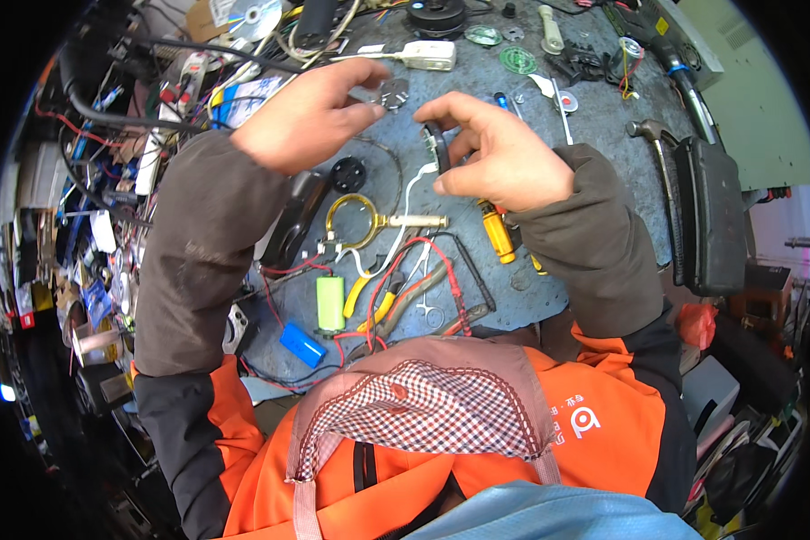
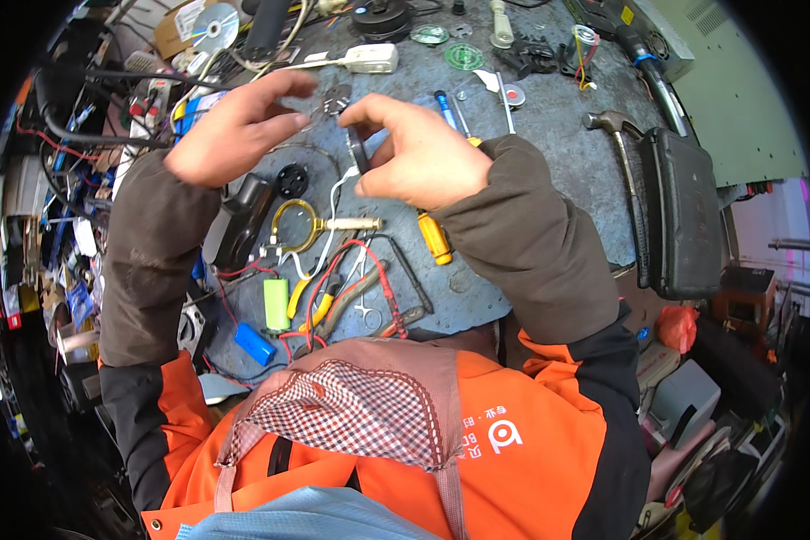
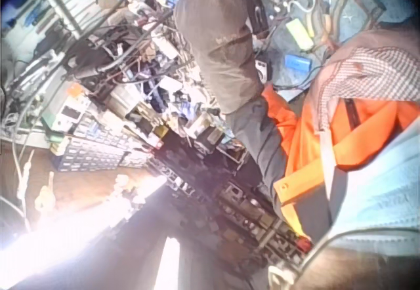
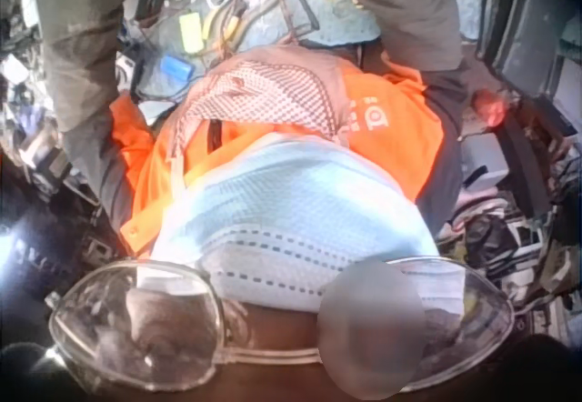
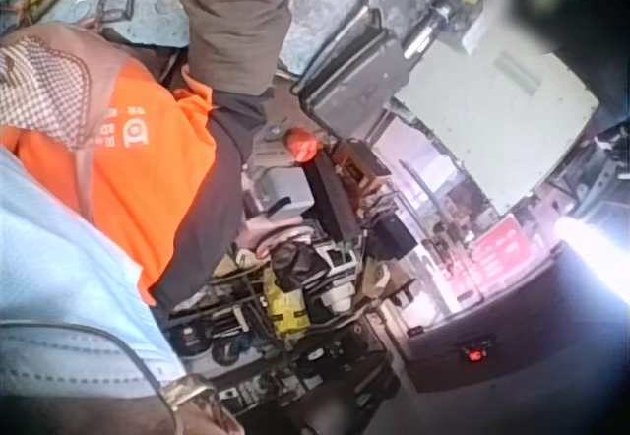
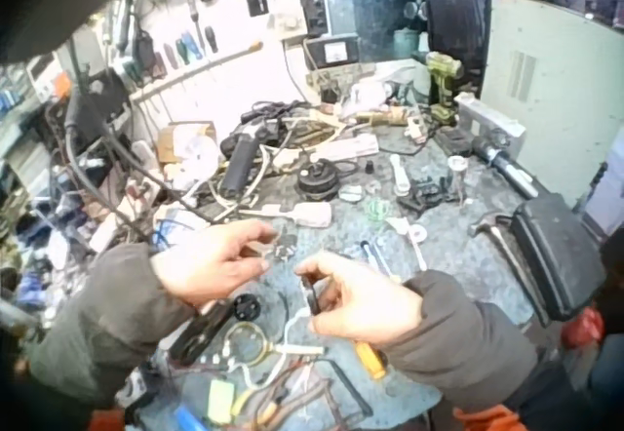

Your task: The person connects a small green circuit board to a cylindrical battery and a round digital timer, then uses multimeter probes to test connections on the board. The person repeatedly attaches and detaches wires and probes while observing the timer display.

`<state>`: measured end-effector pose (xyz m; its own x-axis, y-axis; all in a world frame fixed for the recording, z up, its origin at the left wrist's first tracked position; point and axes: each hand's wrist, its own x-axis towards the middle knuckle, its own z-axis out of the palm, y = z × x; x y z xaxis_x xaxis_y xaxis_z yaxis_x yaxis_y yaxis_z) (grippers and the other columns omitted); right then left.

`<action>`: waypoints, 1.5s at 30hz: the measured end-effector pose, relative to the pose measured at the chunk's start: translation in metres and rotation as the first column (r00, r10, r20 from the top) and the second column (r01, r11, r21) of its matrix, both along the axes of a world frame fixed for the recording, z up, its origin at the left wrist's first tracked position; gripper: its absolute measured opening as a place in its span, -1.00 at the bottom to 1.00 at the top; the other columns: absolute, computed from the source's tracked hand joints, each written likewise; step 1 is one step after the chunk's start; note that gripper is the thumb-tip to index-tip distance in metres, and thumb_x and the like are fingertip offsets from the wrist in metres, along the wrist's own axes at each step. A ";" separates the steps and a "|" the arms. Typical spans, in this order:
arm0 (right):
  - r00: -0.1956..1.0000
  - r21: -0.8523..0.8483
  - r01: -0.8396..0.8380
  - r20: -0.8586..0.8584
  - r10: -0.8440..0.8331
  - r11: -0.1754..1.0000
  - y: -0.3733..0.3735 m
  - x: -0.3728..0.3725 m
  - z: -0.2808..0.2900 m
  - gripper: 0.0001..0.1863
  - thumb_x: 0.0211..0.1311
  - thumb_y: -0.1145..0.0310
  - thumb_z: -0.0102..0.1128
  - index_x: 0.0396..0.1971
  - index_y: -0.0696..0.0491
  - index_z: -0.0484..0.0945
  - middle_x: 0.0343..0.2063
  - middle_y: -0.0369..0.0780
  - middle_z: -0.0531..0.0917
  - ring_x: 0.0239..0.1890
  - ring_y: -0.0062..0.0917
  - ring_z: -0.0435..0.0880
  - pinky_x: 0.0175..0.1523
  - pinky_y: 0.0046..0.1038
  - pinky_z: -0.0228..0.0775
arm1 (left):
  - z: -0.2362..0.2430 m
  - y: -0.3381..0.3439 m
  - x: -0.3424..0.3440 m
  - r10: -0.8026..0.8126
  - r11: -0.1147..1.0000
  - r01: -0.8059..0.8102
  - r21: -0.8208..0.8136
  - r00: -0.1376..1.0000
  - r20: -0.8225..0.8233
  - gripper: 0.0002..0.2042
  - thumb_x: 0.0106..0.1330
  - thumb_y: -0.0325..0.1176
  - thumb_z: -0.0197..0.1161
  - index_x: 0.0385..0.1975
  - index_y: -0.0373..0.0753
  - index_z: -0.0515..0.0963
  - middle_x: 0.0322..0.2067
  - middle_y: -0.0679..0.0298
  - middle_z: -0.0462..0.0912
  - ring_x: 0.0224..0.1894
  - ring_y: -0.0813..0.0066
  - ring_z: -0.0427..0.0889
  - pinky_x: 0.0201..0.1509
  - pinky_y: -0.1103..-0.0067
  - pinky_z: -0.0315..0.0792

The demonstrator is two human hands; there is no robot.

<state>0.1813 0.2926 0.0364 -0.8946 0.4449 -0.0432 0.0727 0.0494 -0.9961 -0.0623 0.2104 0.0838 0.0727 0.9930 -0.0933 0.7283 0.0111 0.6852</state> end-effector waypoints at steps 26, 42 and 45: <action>0.987 0.430 -0.047 0.156 -0.023 0.902 0.010 -0.008 -0.018 -0.36 -0.15 0.42 0.44 0.09 0.10 0.57 -0.16 -0.01 0.74 -0.04 -0.10 0.73 0.03 -0.21 0.55 | 0.047 0.058 0.100 -0.045 0.976 0.043 0.214 0.999 0.001 -0.66 0.37 -0.46 0.34 0.13 -0.33 0.59 -0.02 0.25 0.70 -0.05 0.52 0.64 0.07 0.53 0.55; 0.852 0.470 -0.428 0.494 0.172 0.772 0.030 -0.013 -0.015 -0.56 0.11 0.15 0.26 -0.02 0.00 0.73 -0.08 -0.09 0.76 -0.08 -0.21 0.76 -0.06 -0.26 0.58 | 0.030 0.220 0.227 -0.339 0.791 0.581 0.192 0.678 -0.652 -0.32 0.07 -0.47 0.29 0.32 -0.19 0.40 0.20 -0.09 0.43 0.26 -0.18 0.48 0.25 0.18 0.48; 0.946 0.559 -0.316 0.252 0.206 0.766 0.031 -0.056 -0.098 -0.62 0.29 0.10 0.10 -0.05 -0.09 0.75 -0.03 -0.19 0.76 -0.03 -0.24 0.76 0.01 -0.21 0.58 | -0.008 0.286 0.235 -0.354 0.744 0.623 0.242 0.674 -0.648 -0.44 0.10 -0.54 0.21 0.22 -0.21 0.49 0.12 -0.10 0.46 0.14 -0.21 0.54 0.19 0.21 0.50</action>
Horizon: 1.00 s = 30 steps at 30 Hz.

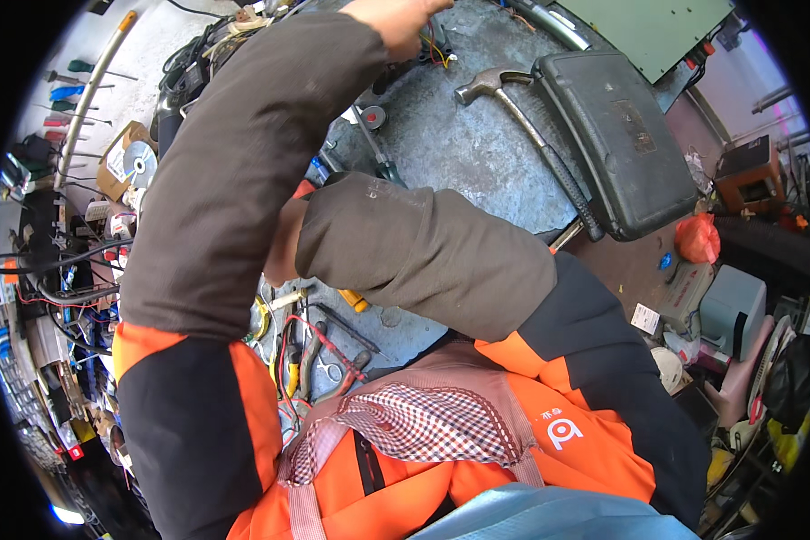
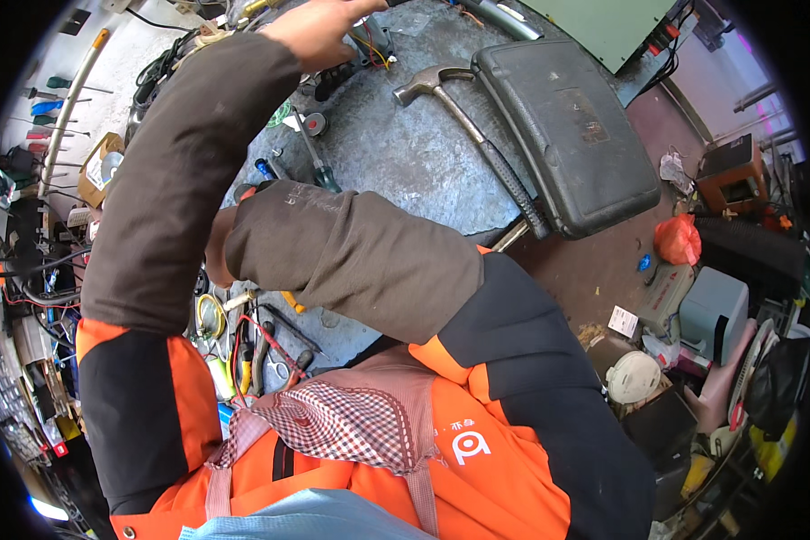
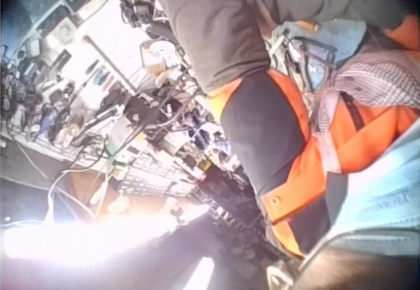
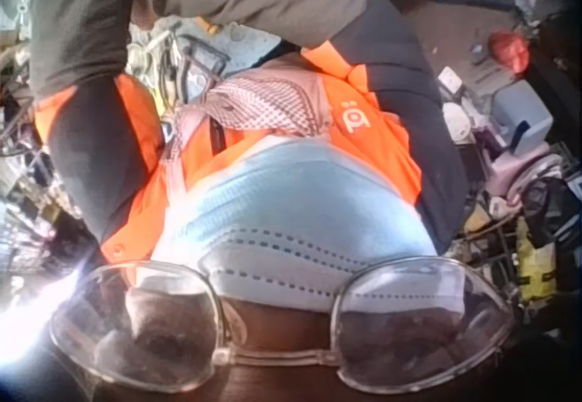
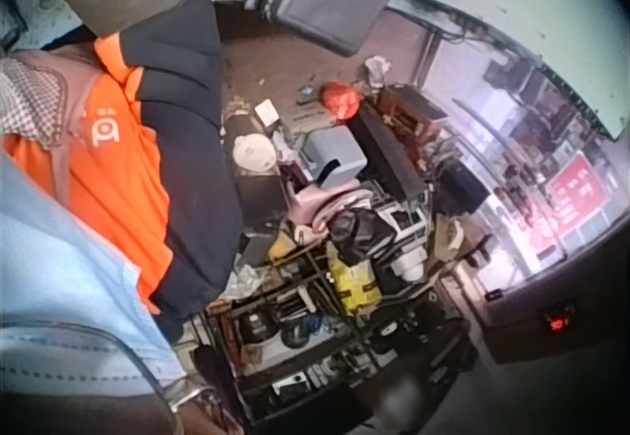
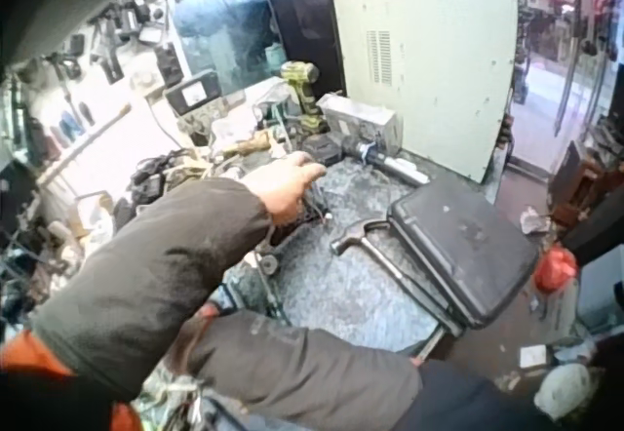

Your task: The person connects a small green circuit board to a cylindrical battery and a round digital timer, then uses multimeter probes to test connections on the board. The person repeatedly attaches and detaches wires and probes while observing the timer display.

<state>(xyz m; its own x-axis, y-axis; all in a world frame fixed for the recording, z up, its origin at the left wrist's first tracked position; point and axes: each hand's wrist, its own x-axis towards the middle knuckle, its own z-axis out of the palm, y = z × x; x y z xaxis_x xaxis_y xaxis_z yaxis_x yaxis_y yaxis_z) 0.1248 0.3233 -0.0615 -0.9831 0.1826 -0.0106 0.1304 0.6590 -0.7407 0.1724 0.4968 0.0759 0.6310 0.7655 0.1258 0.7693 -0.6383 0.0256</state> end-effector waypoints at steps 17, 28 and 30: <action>0.995 -0.181 0.081 -0.043 -0.090 0.980 -0.007 0.052 0.083 -0.32 -0.18 0.39 0.50 0.11 0.13 0.61 -0.07 -0.02 0.75 0.03 -0.21 0.73 0.11 -0.29 0.57 | 0.098 -0.197 -0.164 0.419 0.908 -0.414 -0.067 0.903 0.095 -0.74 0.27 -0.42 0.38 -0.06 -0.26 0.60 -0.35 0.24 0.66 -0.27 0.45 0.60 -0.16 0.48 0.50; 0.980 -0.523 0.179 0.021 -0.198 0.834 -0.004 0.055 0.081 -0.13 -0.09 0.42 0.53 0.32 0.25 0.39 -0.03 -0.04 0.69 -0.08 -0.36 0.73 -0.11 -0.36 0.65 | 0.006 -0.283 -0.230 0.823 0.561 -0.148 -0.815 -0.006 0.568 -0.80 0.47 -0.31 0.27 0.01 -0.19 0.54 -0.10 0.27 0.69 -0.18 0.52 0.72 -0.13 0.59 0.66; 0.974 -0.556 0.203 0.034 -0.223 0.806 -0.005 0.054 0.079 -0.13 -0.08 0.44 0.52 0.32 0.30 0.37 -0.01 -0.03 0.68 -0.09 -0.36 0.72 -0.15 -0.37 0.65 | -0.004 -0.290 -0.224 0.828 0.540 -0.140 -0.830 -0.088 0.553 -0.84 0.48 -0.35 0.25 -0.05 -0.20 0.50 -0.10 0.22 0.68 -0.12 0.45 0.75 -0.13 0.60 0.67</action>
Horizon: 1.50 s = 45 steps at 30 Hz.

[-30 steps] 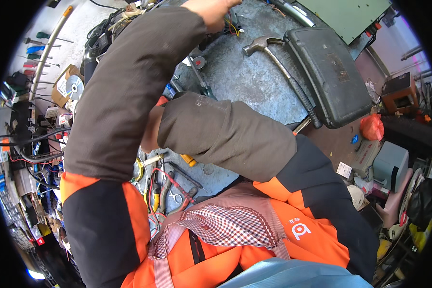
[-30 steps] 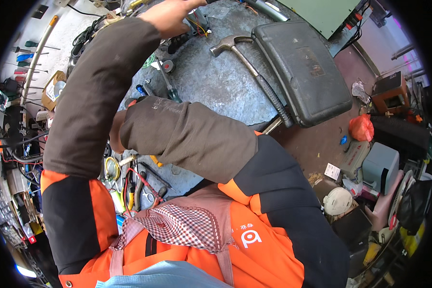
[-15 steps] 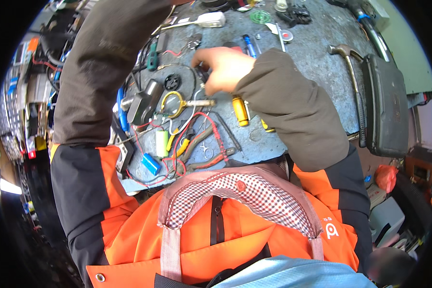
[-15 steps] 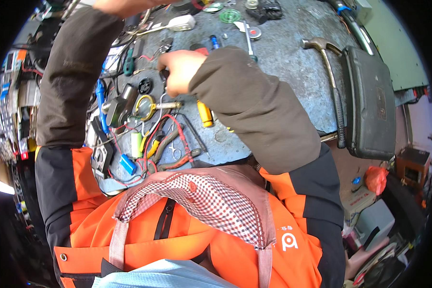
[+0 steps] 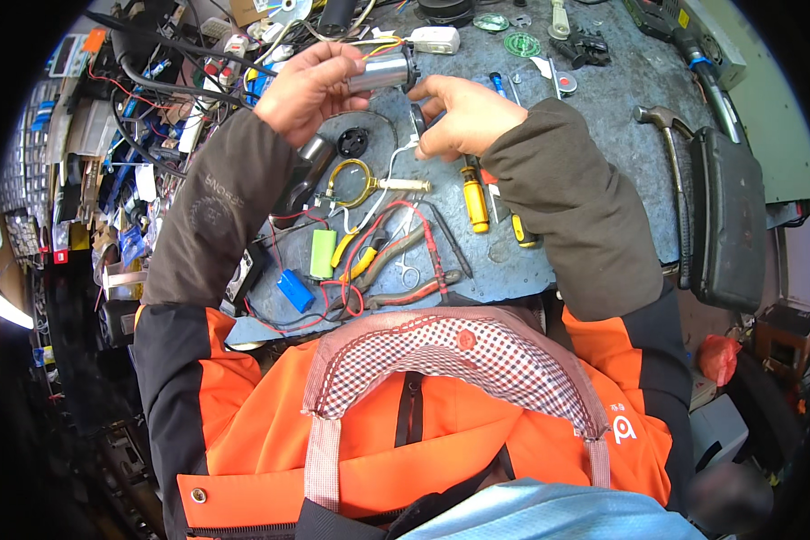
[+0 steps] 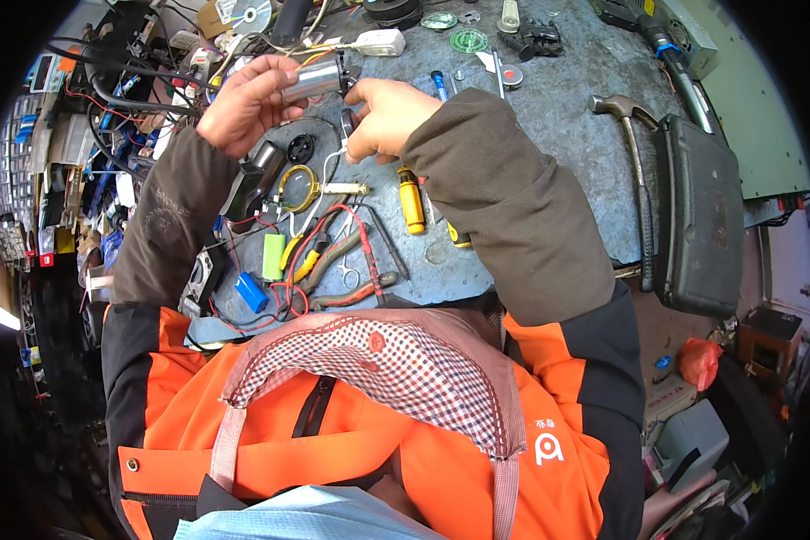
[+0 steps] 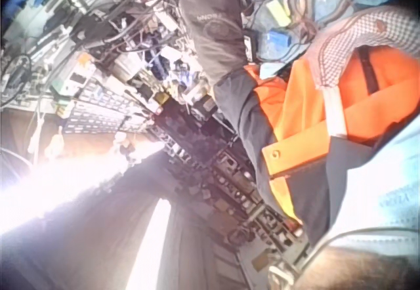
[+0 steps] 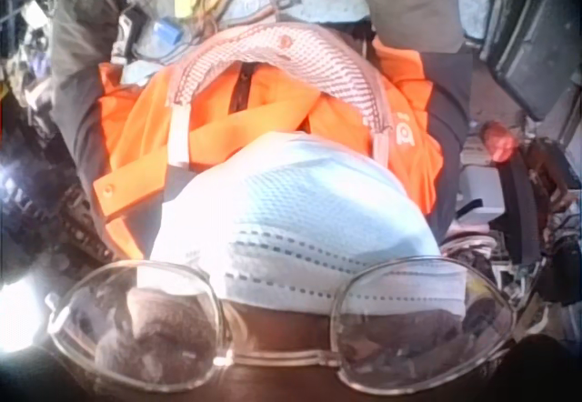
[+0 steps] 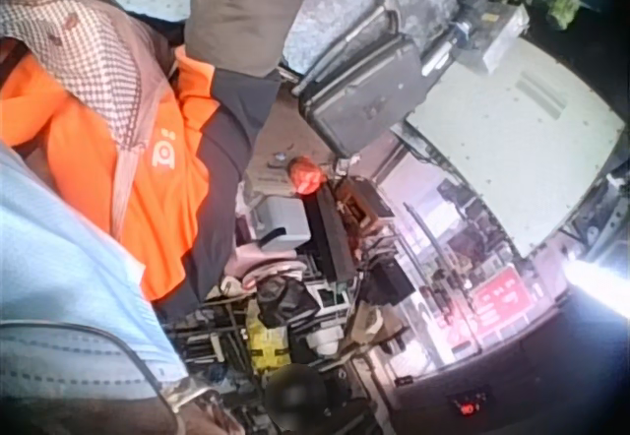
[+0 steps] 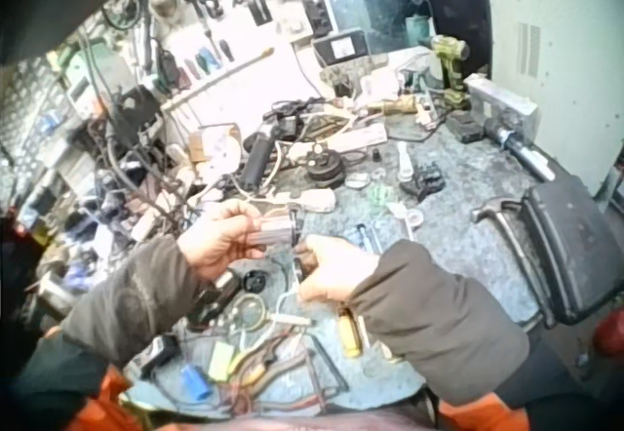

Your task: The person connects a small green circuit board to a cylindrical battery and a round digital timer, then uses multimeter probes to test connections on the board. The person repeatedly attaches and detaches wires and probes while observing the timer display.

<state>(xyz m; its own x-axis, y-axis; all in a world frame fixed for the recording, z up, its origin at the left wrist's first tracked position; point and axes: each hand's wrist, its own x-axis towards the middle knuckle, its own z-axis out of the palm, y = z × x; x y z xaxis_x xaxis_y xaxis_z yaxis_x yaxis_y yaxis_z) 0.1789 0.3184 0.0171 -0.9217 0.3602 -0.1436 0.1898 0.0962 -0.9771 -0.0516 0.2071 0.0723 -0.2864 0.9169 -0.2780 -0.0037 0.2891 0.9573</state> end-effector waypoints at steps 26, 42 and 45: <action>0.991 -0.141 -0.047 0.121 0.064 0.989 0.010 0.004 0.009 -0.19 0.05 0.45 0.43 0.36 0.22 0.35 -0.05 -0.09 0.66 -0.32 -0.50 0.72 -0.29 -0.49 0.65 | -0.039 -0.003 0.016 -0.197 0.953 0.302 0.014 0.657 -0.727 -0.40 0.16 -0.55 0.51 0.23 -0.30 0.44 -0.07 0.19 0.54 -0.25 0.60 0.60 -0.18 0.60 0.53; 0.995 -0.175 -0.096 -0.005 0.097 0.980 0.028 0.008 -0.008 -0.18 0.08 0.57 0.38 0.41 0.23 0.30 0.29 0.02 0.47 -0.26 -0.46 0.74 -0.24 -0.50 0.67 | 0.001 0.000 0.044 -0.140 0.843 0.529 0.101 0.396 -0.908 -0.57 0.23 -0.55 0.42 0.13 -0.14 0.60 -0.04 0.22 0.60 -0.13 0.33 0.68 -0.15 0.53 0.56; 0.994 -0.171 -0.100 0.032 0.107 0.980 0.032 0.007 -0.009 -0.17 0.08 0.55 0.39 0.41 0.24 0.29 0.29 0.02 0.47 -0.27 -0.47 0.74 -0.24 -0.50 0.66 | -0.004 0.013 0.031 -0.162 0.686 0.718 0.121 0.313 -0.936 -0.65 0.24 -0.59 0.39 0.03 -0.18 0.66 -0.09 0.24 0.61 -0.16 0.33 0.68 -0.15 0.51 0.56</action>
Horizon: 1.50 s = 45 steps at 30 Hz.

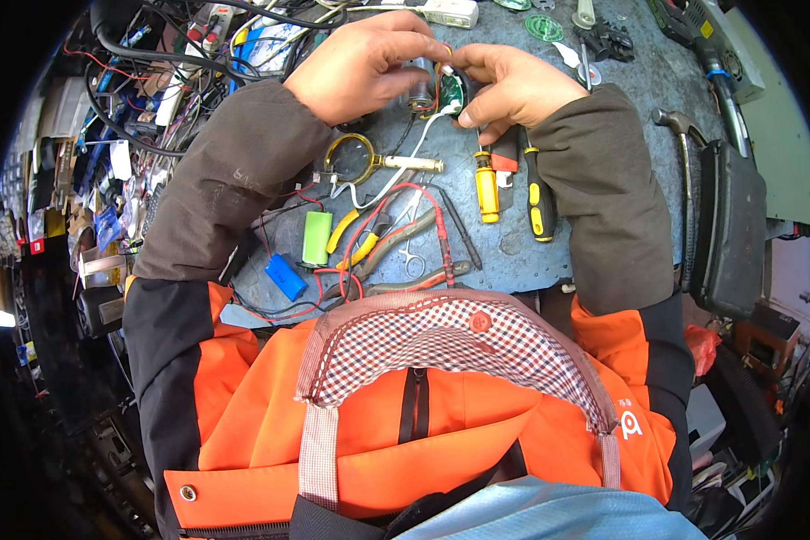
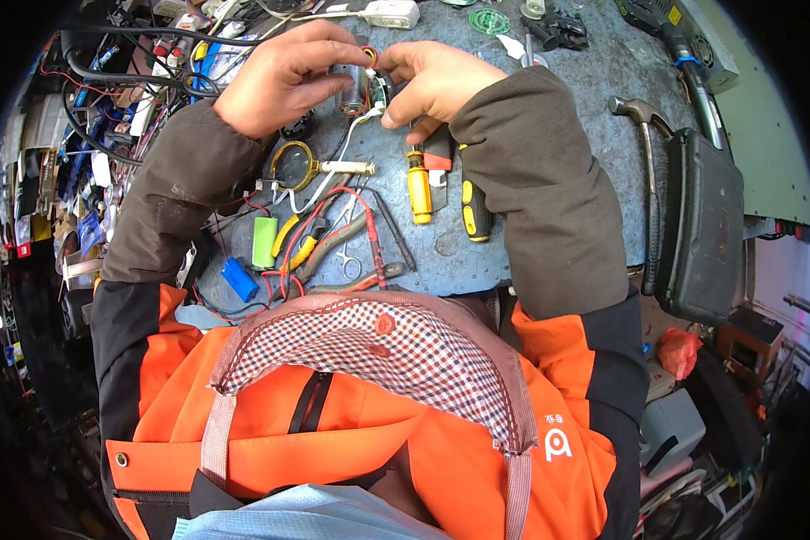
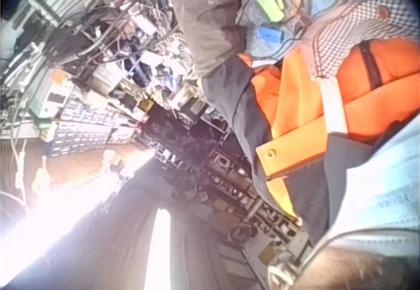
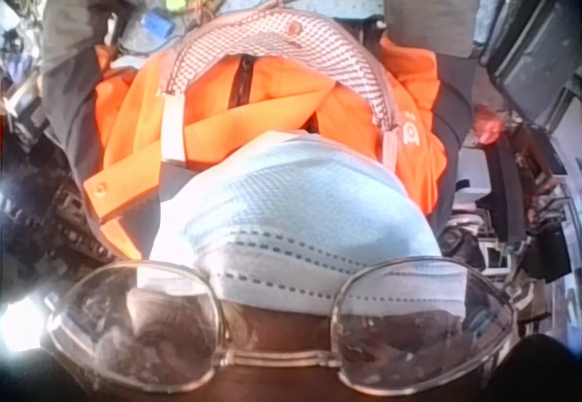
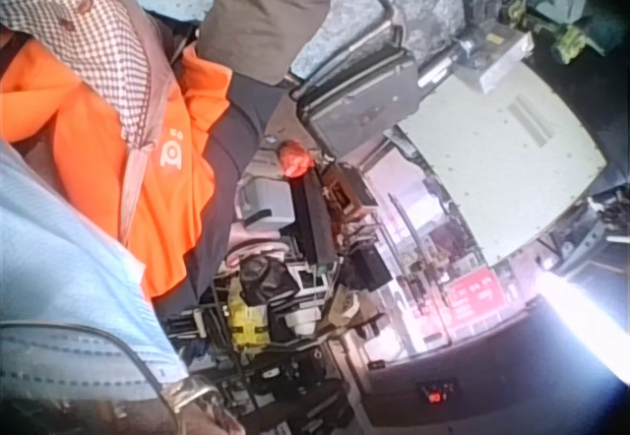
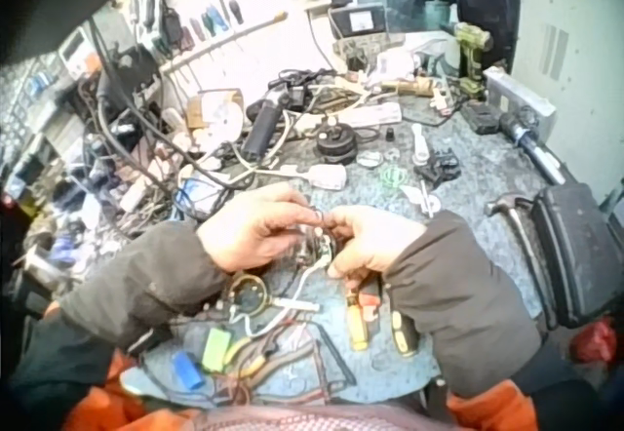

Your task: The person connects a small green circuit board to a cylindrical battery and a round digital timer, then uses multimeter probes to test connections on the board. The person repeatedly attaches and detaches wires and probes while observing the timer display.

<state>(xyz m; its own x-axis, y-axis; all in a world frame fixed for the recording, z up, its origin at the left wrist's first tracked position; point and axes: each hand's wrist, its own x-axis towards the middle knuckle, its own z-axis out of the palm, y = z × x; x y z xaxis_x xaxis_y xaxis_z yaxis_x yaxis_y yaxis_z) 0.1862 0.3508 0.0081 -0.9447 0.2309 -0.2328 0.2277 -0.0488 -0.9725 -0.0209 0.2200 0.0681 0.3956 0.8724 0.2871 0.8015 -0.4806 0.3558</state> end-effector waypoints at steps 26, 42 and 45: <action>0.993 -0.022 0.067 -0.092 -0.069 0.998 0.021 0.016 0.011 -0.33 0.10 0.45 0.46 0.23 0.13 0.40 -0.07 -0.23 0.67 -0.10 -0.58 0.70 -0.16 -0.54 0.60 | -0.007 0.006 0.017 -0.068 0.996 0.062 0.059 0.993 0.095 -0.88 0.29 -0.49 0.39 -0.23 -0.28 0.64 -0.31 0.19 0.60 -0.24 0.19 0.67 -0.18 0.41 0.56; 0.978 -0.206 0.144 -0.119 -0.171 0.968 0.010 0.020 0.031 -0.38 0.09 0.65 0.44 0.18 0.20 0.43 -0.15 -0.16 0.67 -0.37 -0.57 0.70 -0.28 -0.54 0.57 | -0.020 0.001 0.013 0.109 0.981 -0.049 -0.190 0.941 0.321 -0.91 0.47 -0.46 0.28 -0.14 -0.33 0.59 -0.23 0.34 0.57 -0.19 0.60 0.55 -0.11 0.60 0.46; 0.974 -0.206 0.155 -0.133 -0.185 0.966 0.008 0.019 0.032 -0.39 0.07 0.62 0.47 0.14 0.16 0.41 -0.22 -0.16 0.67 -0.39 -0.51 0.72 -0.31 -0.50 0.58 | -0.022 0.001 0.012 0.157 0.961 -0.042 -0.274 0.897 0.413 -0.89 0.50 -0.43 0.26 -0.12 -0.33 0.59 -0.23 0.39 0.56 -0.18 0.68 0.52 -0.09 0.62 0.45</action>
<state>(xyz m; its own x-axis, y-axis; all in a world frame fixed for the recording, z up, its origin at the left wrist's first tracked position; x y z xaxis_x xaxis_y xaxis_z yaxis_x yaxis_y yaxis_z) 0.2052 0.3591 0.0397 -0.9228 0.3560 -0.1474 0.0520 -0.2639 -0.9631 -0.0092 0.2210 0.0463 0.1924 0.9658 0.1735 0.5828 -0.2548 0.7717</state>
